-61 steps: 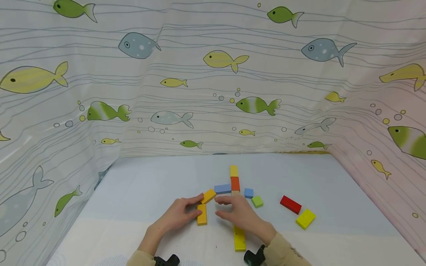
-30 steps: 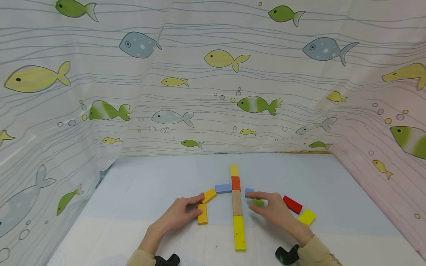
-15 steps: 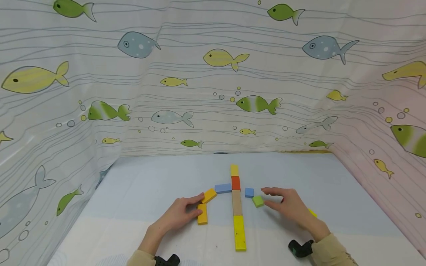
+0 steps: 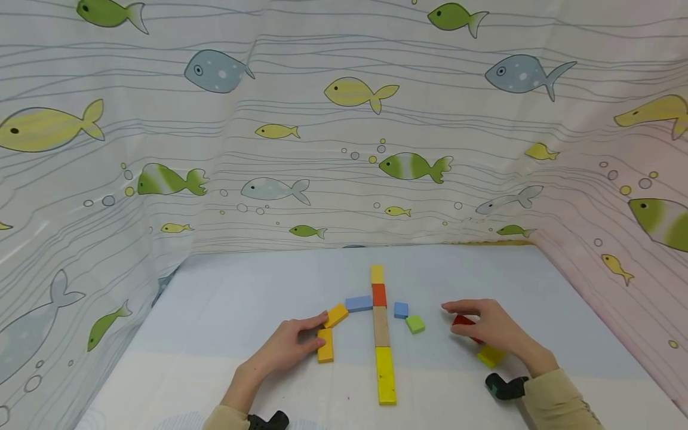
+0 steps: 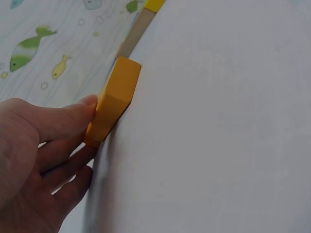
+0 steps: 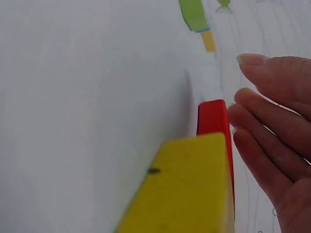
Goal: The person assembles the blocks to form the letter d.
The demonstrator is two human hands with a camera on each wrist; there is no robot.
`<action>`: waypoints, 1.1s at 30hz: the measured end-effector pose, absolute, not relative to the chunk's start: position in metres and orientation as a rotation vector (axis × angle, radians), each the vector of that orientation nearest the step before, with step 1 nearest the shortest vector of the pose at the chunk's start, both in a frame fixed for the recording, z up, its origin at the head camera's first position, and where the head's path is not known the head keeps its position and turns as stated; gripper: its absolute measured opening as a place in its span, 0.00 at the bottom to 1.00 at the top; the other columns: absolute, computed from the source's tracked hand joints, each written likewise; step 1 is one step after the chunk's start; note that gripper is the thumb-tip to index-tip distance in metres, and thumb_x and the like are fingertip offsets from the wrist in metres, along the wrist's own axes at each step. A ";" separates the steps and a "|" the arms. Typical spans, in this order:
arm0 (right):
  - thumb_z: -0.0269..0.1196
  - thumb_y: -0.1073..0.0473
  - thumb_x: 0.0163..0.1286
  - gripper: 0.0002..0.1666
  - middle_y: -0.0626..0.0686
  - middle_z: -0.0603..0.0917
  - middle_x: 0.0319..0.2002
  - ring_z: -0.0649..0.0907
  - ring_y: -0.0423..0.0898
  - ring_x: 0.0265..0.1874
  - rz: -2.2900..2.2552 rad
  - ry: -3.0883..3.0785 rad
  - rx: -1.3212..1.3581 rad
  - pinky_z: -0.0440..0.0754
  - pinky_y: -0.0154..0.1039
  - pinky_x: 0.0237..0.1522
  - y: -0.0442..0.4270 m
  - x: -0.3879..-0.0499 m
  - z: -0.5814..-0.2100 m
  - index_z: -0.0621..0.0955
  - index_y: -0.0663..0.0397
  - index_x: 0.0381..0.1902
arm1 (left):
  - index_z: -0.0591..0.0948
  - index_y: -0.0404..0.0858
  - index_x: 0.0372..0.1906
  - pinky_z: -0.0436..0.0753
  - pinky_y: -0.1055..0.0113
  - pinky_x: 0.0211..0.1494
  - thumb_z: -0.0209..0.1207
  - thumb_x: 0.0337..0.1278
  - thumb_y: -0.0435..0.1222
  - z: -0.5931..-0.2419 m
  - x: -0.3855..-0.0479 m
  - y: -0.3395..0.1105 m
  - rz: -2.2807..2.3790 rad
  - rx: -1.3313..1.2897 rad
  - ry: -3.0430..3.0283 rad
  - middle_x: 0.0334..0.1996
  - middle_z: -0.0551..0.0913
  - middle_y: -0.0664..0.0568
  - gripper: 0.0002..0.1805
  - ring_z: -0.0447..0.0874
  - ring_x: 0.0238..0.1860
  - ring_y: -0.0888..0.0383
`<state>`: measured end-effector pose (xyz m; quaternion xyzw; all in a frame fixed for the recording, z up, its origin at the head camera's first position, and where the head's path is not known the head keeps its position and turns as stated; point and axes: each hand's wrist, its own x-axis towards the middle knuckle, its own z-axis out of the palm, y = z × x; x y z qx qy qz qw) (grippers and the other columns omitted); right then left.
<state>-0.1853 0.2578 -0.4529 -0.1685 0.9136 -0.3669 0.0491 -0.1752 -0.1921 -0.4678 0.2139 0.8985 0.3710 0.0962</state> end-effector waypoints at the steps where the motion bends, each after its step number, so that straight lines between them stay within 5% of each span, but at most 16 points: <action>1: 0.71 0.52 0.63 0.25 0.52 0.86 0.55 0.82 0.59 0.58 -1.122 2.780 -0.510 0.81 0.57 0.58 0.261 -0.186 -0.452 0.84 0.46 0.59 | 0.72 0.43 0.71 0.67 0.44 0.73 0.62 0.66 0.45 -0.468 -0.175 -0.192 1.102 0.633 2.661 0.71 0.71 0.57 0.30 0.67 0.73 0.48; 25: 0.64 0.68 0.62 0.29 0.56 0.80 0.63 0.76 0.64 0.64 -1.127 2.638 -0.513 0.77 0.60 0.62 0.302 -0.188 -0.452 0.80 0.52 0.63 | 0.72 0.42 0.71 0.68 0.45 0.72 0.62 0.66 0.46 -0.467 -0.174 -0.193 1.095 0.638 2.670 0.70 0.72 0.57 0.31 0.68 0.72 0.48; 33: 0.63 0.70 0.59 0.31 0.56 0.80 0.64 0.76 0.62 0.64 -1.111 2.616 -0.602 0.81 0.37 0.60 0.304 -0.189 -0.455 0.81 0.50 0.62 | 0.72 0.42 0.71 0.68 0.45 0.72 0.62 0.66 0.45 -0.467 -0.174 -0.192 1.106 0.643 2.669 0.71 0.72 0.56 0.31 0.68 0.72 0.48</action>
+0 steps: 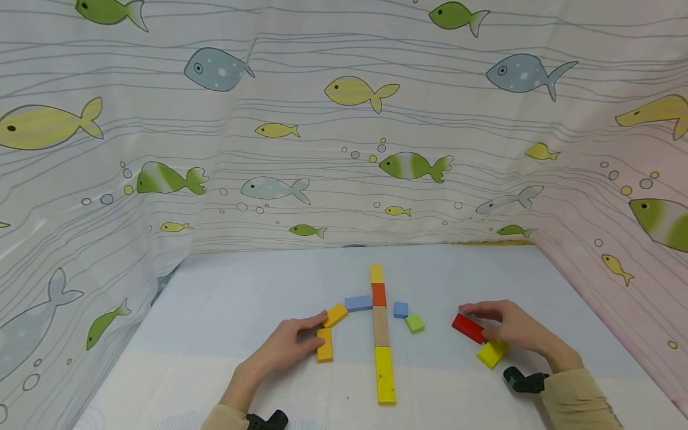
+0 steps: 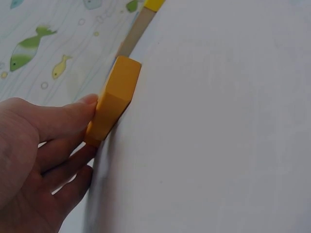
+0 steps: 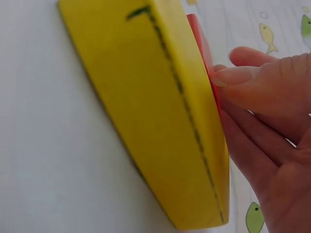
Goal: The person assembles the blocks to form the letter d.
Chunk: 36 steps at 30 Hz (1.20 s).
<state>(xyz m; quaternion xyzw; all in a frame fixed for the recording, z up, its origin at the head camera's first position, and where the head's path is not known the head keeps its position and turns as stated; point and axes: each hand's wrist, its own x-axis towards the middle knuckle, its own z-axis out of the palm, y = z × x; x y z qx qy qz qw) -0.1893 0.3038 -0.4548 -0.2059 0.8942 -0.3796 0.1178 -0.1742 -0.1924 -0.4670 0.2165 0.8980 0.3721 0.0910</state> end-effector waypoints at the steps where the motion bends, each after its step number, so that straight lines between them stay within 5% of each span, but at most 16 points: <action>1: 0.63 0.70 0.59 0.31 0.56 0.80 0.64 0.76 0.62 0.64 -1.110 2.619 -0.599 0.81 0.36 0.59 0.304 -0.189 -0.455 0.81 0.50 0.62 | 0.72 0.42 0.71 0.68 0.45 0.72 0.62 0.66 0.45 -0.467 -0.174 -0.192 1.106 0.646 2.668 0.71 0.72 0.56 0.31 0.68 0.72 0.48; 16: 0.61 0.73 0.55 0.36 0.57 0.78 0.66 0.76 0.59 0.65 -1.096 2.600 -0.640 0.77 0.28 0.59 0.303 -0.190 -0.457 0.79 0.51 0.64 | 0.72 0.42 0.71 0.68 0.44 0.72 0.62 0.66 0.45 -0.466 -0.175 -0.193 1.102 0.639 2.668 0.71 0.71 0.56 0.31 0.67 0.73 0.47; 19: 0.64 0.71 0.57 0.35 0.58 0.77 0.66 0.76 0.61 0.65 -1.095 2.598 -0.645 0.78 0.34 0.60 0.301 -0.189 -0.456 0.78 0.51 0.65 | 0.72 0.42 0.71 0.68 0.44 0.72 0.62 0.66 0.45 -0.466 -0.175 -0.193 1.098 0.640 2.667 0.71 0.71 0.56 0.31 0.67 0.73 0.47; 25: 0.66 0.67 0.59 0.37 0.60 0.75 0.68 0.73 0.67 0.66 -1.090 2.590 -0.612 0.76 0.63 0.62 0.293 -0.187 -0.456 0.76 0.51 0.68 | 0.72 0.42 0.71 0.68 0.44 0.72 0.62 0.66 0.45 -0.466 -0.175 -0.192 1.096 0.637 2.662 0.71 0.71 0.56 0.31 0.67 0.73 0.47; 30: 0.68 0.66 0.58 0.40 0.55 0.73 0.71 0.72 0.64 0.68 -1.072 2.598 -0.618 0.77 0.56 0.64 0.289 -0.187 -0.458 0.74 0.49 0.71 | 0.72 0.41 0.71 0.68 0.44 0.72 0.62 0.66 0.45 -0.466 -0.175 -0.192 1.093 0.636 2.664 0.71 0.71 0.56 0.31 0.67 0.73 0.47; 36: 0.70 0.61 0.60 0.39 0.55 0.73 0.71 0.71 0.65 0.68 -1.075 2.614 -0.581 0.75 0.62 0.64 0.286 -0.188 -0.460 0.73 0.49 0.71 | 0.72 0.41 0.71 0.68 0.44 0.72 0.62 0.66 0.45 -0.465 -0.175 -0.191 1.087 0.634 2.672 0.71 0.71 0.56 0.31 0.67 0.73 0.47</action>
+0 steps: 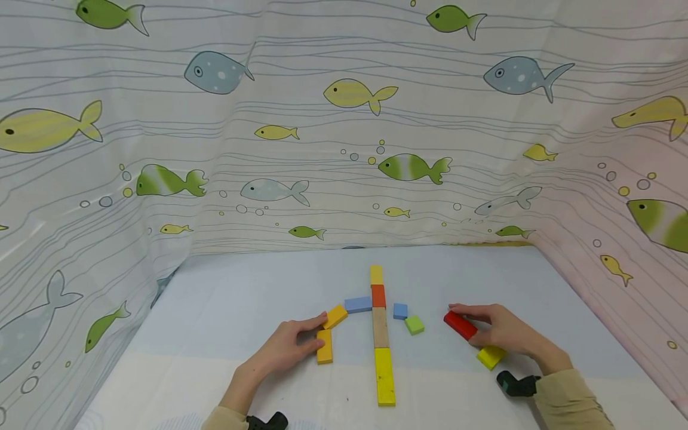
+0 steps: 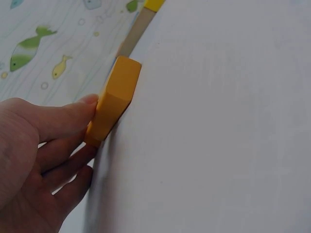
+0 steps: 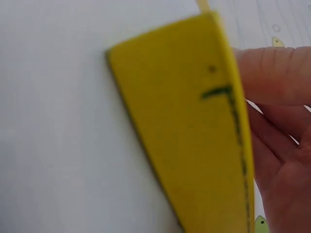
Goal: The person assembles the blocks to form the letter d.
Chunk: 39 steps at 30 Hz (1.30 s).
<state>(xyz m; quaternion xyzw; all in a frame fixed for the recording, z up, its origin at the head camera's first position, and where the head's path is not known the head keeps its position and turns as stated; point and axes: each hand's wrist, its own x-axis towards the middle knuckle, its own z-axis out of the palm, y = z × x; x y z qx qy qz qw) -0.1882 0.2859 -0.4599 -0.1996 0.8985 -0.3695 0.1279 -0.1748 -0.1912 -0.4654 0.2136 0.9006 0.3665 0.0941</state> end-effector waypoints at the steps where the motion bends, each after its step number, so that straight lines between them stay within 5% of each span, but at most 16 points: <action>1: 0.71 0.59 0.61 0.39 0.55 0.73 0.70 0.71 0.65 0.68 -1.081 2.617 -0.553 0.75 0.62 0.64 0.285 -0.188 -0.460 0.74 0.48 0.71 | 0.72 0.41 0.71 0.68 0.44 0.72 0.62 0.66 0.45 -0.465 -0.175 -0.191 1.089 0.632 2.670 0.71 0.71 0.56 0.31 0.67 0.73 0.47; 39: 0.78 0.47 0.53 0.37 0.57 0.81 0.61 0.76 0.61 0.61 -1.065 2.739 -0.338 0.77 0.65 0.59 0.268 -0.186 -0.458 0.81 0.45 0.62 | 0.72 0.42 0.71 0.67 0.43 0.72 0.62 0.66 0.44 -0.464 -0.175 -0.192 1.101 0.630 2.659 0.71 0.71 0.56 0.31 0.67 0.73 0.47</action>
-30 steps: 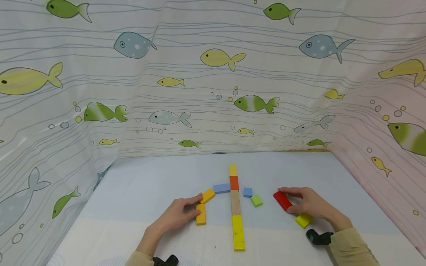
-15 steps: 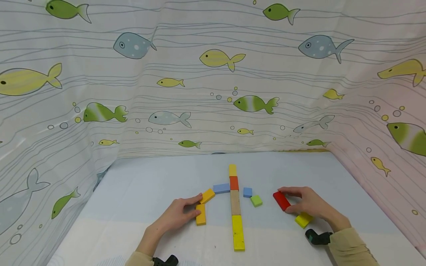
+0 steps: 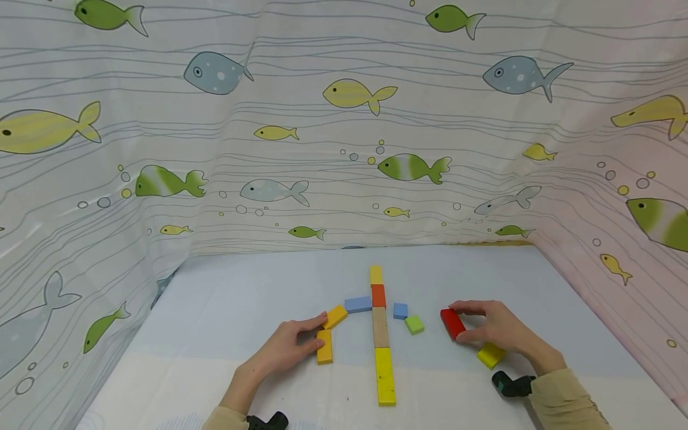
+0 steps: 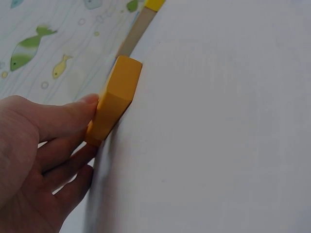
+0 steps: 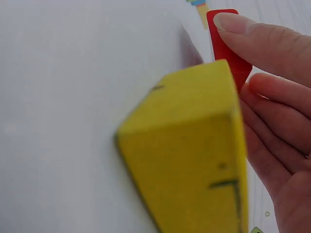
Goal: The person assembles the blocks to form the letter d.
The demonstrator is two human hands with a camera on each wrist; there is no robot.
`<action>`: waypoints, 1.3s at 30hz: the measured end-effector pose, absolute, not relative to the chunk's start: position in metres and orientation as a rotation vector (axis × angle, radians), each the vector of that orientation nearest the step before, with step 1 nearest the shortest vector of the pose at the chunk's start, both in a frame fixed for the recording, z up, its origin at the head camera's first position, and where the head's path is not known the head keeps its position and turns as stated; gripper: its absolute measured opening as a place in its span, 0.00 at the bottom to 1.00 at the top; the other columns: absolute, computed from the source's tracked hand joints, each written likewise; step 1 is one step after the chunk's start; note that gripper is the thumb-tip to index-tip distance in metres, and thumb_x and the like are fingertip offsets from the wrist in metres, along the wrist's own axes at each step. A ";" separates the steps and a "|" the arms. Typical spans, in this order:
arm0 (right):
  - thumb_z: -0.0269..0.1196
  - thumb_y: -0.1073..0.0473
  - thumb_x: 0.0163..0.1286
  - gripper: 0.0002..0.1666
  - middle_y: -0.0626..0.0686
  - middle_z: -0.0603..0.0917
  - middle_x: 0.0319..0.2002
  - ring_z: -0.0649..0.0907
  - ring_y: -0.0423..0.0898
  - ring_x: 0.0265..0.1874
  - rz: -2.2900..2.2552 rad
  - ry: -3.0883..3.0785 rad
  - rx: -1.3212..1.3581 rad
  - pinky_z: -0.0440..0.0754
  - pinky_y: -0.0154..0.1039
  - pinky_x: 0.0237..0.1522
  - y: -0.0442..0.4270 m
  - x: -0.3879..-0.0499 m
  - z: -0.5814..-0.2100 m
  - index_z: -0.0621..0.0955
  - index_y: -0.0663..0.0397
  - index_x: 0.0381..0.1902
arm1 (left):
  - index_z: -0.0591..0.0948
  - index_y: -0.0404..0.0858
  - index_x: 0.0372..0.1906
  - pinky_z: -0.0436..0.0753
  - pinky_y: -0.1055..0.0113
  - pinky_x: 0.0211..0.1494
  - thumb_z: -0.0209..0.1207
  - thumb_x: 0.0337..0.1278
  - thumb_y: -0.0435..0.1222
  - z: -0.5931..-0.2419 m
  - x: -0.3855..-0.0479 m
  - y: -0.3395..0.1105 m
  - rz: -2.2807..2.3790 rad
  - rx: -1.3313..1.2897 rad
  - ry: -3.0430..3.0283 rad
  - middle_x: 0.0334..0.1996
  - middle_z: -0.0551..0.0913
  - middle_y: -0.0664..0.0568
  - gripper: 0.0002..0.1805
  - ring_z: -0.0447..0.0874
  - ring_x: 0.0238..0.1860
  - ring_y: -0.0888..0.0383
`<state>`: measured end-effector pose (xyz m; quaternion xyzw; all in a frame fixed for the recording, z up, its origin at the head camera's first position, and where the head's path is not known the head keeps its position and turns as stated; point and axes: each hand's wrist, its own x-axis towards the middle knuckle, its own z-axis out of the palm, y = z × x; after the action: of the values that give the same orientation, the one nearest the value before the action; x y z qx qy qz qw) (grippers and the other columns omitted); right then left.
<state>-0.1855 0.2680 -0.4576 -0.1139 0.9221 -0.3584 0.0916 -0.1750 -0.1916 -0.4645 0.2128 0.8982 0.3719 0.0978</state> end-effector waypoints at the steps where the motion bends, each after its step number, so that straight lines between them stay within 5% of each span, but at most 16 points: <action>1: 0.78 0.48 0.53 0.37 0.57 0.81 0.61 0.76 0.61 0.61 -1.059 2.742 -0.333 0.78 0.65 0.58 0.267 -0.185 -0.457 0.81 0.45 0.62 | 0.72 0.42 0.71 0.67 0.43 0.72 0.62 0.66 0.44 -0.464 -0.175 -0.192 1.101 0.630 2.658 0.71 0.71 0.56 0.31 0.67 0.73 0.47; 27: 0.78 0.47 0.53 0.36 0.47 0.84 0.56 0.78 0.52 0.56 -1.047 2.829 -0.481 0.80 0.62 0.55 0.216 -0.175 -0.434 0.82 0.44 0.60 | 0.72 0.42 0.71 0.67 0.44 0.73 0.61 0.67 0.44 -0.468 -0.175 -0.193 1.113 0.654 2.654 0.71 0.71 0.56 0.30 0.67 0.73 0.47; 39: 0.78 0.49 0.54 0.36 0.49 0.85 0.56 0.79 0.56 0.55 -1.117 2.748 -0.632 0.82 0.60 0.54 0.185 -0.165 -0.427 0.82 0.49 0.61 | 0.72 0.42 0.71 0.67 0.44 0.73 0.62 0.67 0.45 -0.466 -0.174 -0.193 1.113 0.642 2.646 0.71 0.71 0.56 0.31 0.66 0.73 0.47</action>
<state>-0.1651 0.1849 -0.4272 -0.2081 0.9048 -0.3676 0.0543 -0.1738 -0.1929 -0.4661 0.2171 0.8951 0.3765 0.0998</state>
